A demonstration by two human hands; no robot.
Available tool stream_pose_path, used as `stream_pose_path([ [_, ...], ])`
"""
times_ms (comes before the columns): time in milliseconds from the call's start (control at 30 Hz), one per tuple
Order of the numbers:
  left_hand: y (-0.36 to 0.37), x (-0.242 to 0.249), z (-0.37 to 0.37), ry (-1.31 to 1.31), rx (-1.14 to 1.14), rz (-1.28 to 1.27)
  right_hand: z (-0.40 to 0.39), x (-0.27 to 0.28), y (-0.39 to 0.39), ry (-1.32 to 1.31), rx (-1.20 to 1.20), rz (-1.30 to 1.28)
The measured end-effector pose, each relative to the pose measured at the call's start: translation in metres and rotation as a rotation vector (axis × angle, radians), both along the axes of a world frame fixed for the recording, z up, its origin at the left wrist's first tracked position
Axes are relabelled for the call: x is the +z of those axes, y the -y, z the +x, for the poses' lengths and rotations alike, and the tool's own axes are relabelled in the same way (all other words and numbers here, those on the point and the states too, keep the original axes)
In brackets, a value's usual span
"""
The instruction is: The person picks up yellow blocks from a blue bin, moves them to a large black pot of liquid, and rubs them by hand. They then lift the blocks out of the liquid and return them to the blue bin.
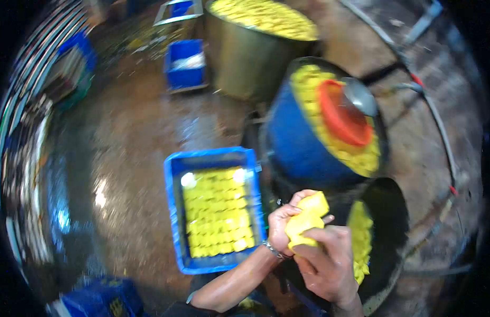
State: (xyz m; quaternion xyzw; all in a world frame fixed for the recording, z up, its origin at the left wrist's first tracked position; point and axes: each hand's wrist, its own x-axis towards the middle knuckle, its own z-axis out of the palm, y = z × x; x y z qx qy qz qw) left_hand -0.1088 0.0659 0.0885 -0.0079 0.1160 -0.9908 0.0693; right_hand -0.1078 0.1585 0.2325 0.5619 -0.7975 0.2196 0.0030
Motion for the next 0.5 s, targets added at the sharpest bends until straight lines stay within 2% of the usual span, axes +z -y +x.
stream_pose_path([
  [33, 0.019, -0.008, 0.024, 0.023, 0.022, -0.033, 0.009, -0.01, 0.019, 0.006, 0.016, 0.071],
  [67, 0.038, -0.036, 0.04, 0.006, 0.069, -0.176, 0.02, -0.027, 0.041, 0.047, 0.006, 0.063],
  [100, 0.055, -0.044, 0.061, -0.064, 0.04, 0.028, 0.026, -0.046, 0.061, 0.075, -0.015, 0.055],
  [133, 0.072, -0.058, 0.08, 0.073, 0.082, -0.094, 0.03, -0.065, 0.081, 0.112, 0.073, 0.213],
  [167, 0.084, -0.075, 0.095, 0.212, 0.109, -0.214, 0.036, -0.092, 0.097, 0.264, 0.149, 0.285],
  [200, 0.082, -0.112, 0.109, 0.193, 0.175, -0.109, 0.043, -0.119, 0.108, 0.327, 0.155, 0.328],
  [267, 0.088, -0.194, 0.127, 0.196, 0.081, 0.129, 0.047, -0.163, 0.133, 0.405, 0.15, 0.42],
  [333, 0.102, -0.238, 0.138, 0.044, 0.039, 0.244, 0.04, -0.235, 0.157, 0.469, 0.13, 0.332],
  [400, 0.104, -0.278, 0.14, 0.011, 0.35, 0.339, 0.032, -0.292, 0.198, 0.691, 0.035, 0.729],
  [433, 0.102, -0.302, 0.138, 0.013, 0.349, 0.34, 0.032, -0.323, 0.222, 0.599, 0.021, 0.851],
  [467, 0.096, -0.327, 0.136, 0.426, 0.392, 0.478, 0.038, -0.355, 0.24, 0.504, 0.009, 0.972],
  [500, 0.092, -0.341, 0.135, 0.844, 0.424, 0.604, 0.051, -0.392, 0.245, 0.506, 0.009, 0.972],
])
